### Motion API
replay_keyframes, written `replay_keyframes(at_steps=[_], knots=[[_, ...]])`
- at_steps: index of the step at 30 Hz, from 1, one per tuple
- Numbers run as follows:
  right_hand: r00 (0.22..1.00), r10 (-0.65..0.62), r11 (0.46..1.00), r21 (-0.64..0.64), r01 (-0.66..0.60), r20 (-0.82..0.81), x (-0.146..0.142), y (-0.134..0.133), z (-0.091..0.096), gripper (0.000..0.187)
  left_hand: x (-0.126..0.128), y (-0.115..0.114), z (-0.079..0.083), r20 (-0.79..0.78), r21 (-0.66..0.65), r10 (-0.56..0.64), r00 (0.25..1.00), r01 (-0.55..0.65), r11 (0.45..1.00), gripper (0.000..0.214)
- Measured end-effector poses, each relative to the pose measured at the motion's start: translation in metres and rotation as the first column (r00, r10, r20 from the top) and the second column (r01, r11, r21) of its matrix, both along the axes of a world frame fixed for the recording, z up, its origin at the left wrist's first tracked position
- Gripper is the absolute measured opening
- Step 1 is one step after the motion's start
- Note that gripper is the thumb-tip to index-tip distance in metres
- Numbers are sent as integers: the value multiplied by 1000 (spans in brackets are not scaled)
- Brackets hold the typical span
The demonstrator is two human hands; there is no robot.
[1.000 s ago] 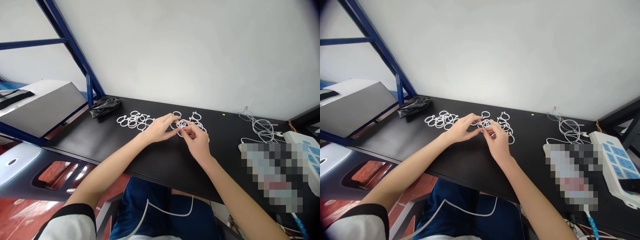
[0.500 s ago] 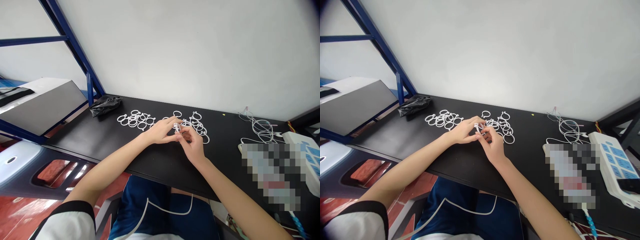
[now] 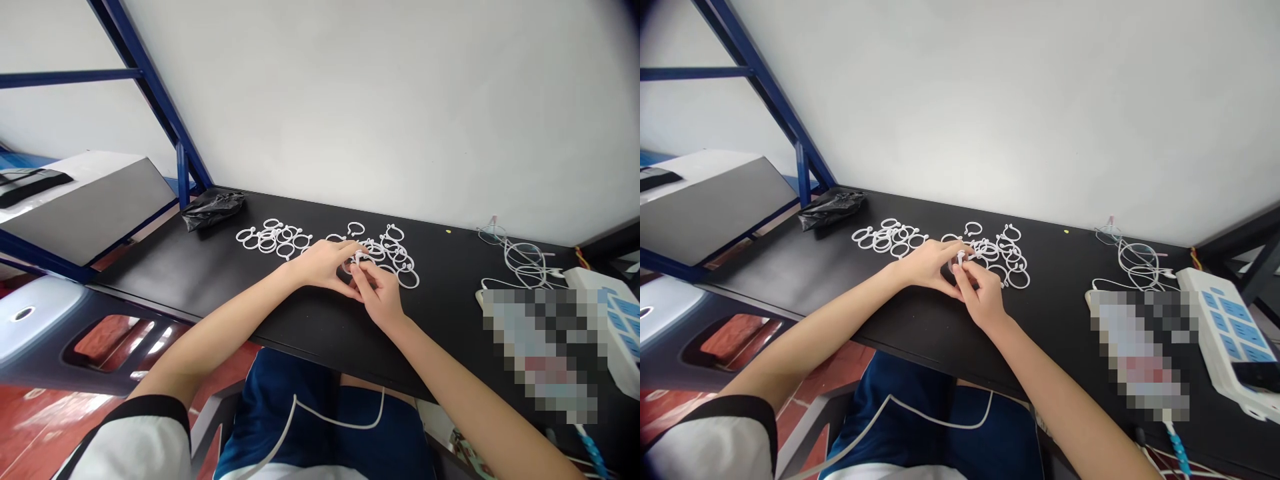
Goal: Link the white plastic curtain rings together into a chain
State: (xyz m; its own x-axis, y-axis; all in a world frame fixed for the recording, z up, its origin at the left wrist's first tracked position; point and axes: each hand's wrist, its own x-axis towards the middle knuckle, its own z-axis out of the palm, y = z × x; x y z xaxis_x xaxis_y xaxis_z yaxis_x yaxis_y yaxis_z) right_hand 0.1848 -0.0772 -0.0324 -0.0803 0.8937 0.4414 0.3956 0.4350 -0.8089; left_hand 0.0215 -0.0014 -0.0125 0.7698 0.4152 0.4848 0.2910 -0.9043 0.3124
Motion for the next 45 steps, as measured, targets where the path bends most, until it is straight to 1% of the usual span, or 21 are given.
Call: replay_keyframes(at_steps=[3, 5, 7, 10, 11, 13, 15, 17, 20, 23, 27, 30, 33, 36, 40, 42, 45], knots=[[997, -30, 998, 60, 25, 76, -1, 0, 0, 34, 0, 1, -2, -43, 56, 35, 998, -32, 998, 46], [997, -17, 999, 50, 14, 73, -1, 0, 0, 32, 0, 3, -4, -48, 67, 60, 997, -57, 996, 35], [999, -3, 1000, 18, 2, 42, 0, 1, -1, 28, -1, 6, -6, -47, 59, 70, 996, -67, 996, 31], [998, -53, 998, 16, 54, -31, 1, 2, -2, 19, -2, 9, -9, -36, 39, 61, 998, -60, 997, 34], [995, -82, 996, 27, 83, -54, 2, 2, -2, 21, -2, 9, -10, -27, 33, 55, 998, -54, 998, 36], [989, -126, 989, 70, 131, -76, 2, 4, -2, 34, -3, 9, -10, -8, 32, 49, 999, -49, 998, 41], [988, -147, 980, 128, 152, -46, 2, 5, -2, 38, -4, 9, -10, 5, 45, 41, 999, -41, 998, 48], [985, -170, 967, 196, 164, 10, 3, 6, -1, 31, -5, 10, -11, 12, 67, 30, 999, -30, 997, 55], [977, -199, 946, 274, 171, 78, 4, 7, 0, 17, -5, 12, -12, 26, 75, 15, 1000, -17, 997, 58], [972, -207, 940, 298, 166, 113, 4, 8, 1, 12, -2, 13, -12, 54, 7, 1, 999, -1, 1000, 55], [972, -217, 940, 289, 184, 87, 5, 8, 4, 10, 3, 10, -7, 121, -156, -4, 993, 23, 988, 46], [979, -197, 944, 281, 174, 55, 6, 7, 6, 11, 4, 7, -3, 171, -334, 17, 985, 41, 942, 43], [980, -193, 940, 296, 169, 55, 6, 7, 9, 7, 3, 5, 2, 180, -487, 2, 984, 87, 869, 44], [983, -175, 948, 279, 153, 53, 7, 7, 10, 6, 1, 4, 8, 158, -588, -48, 986, 133, 798, 44], [992, -128, 974, 186, 129, -15, 7, 7, 11, 7, -2, 5, 12, 167, -668, -110, 980, 195, 718, 43], [988, -136, 977, 155, 147, -78, 7, 6, 12, 7, -3, 7, 12, 209, -722, -120, 971, 236, 651, 48], [971, -157, 971, 151, 185, -180, 7, 7, 13, 8, -4, 9, 9, 297, -798, -55, 953, 279, 534, 53]])
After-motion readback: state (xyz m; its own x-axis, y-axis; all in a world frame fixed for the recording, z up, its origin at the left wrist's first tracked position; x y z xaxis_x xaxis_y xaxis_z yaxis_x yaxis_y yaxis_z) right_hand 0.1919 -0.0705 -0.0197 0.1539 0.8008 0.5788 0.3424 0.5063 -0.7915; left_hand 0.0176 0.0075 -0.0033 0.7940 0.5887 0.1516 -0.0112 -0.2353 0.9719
